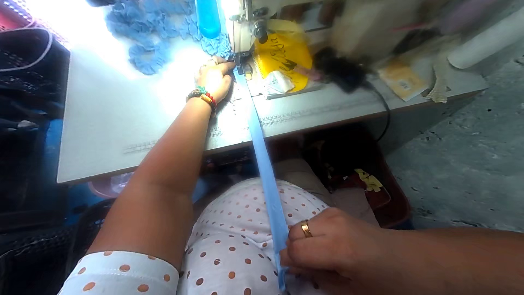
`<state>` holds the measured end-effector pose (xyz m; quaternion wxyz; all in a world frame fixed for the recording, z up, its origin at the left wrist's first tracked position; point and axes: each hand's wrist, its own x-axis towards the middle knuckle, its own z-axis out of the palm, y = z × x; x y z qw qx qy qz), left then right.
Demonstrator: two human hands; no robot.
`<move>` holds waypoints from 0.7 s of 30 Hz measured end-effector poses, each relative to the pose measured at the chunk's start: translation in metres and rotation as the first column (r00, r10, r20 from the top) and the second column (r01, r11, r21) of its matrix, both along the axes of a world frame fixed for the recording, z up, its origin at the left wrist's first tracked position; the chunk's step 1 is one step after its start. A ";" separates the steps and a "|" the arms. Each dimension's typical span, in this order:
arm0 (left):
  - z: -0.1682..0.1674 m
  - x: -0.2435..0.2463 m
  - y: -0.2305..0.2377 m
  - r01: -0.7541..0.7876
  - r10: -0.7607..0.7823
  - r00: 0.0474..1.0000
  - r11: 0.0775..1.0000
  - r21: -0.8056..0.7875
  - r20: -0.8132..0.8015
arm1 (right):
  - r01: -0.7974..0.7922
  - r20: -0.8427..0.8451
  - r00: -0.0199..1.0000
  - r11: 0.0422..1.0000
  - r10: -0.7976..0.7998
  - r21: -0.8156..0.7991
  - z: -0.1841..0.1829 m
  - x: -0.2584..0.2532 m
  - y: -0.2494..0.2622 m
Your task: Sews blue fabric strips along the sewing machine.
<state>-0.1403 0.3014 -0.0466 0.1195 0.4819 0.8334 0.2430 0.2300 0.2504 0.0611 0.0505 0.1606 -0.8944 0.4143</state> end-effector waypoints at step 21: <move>-0.010 -0.011 0.007 0.067 -0.063 0.995 0.996 0.053 -0.072 | 0.078 0.030 0.996 0.968 -0.088 0.237 -0.064 -0.065 0.055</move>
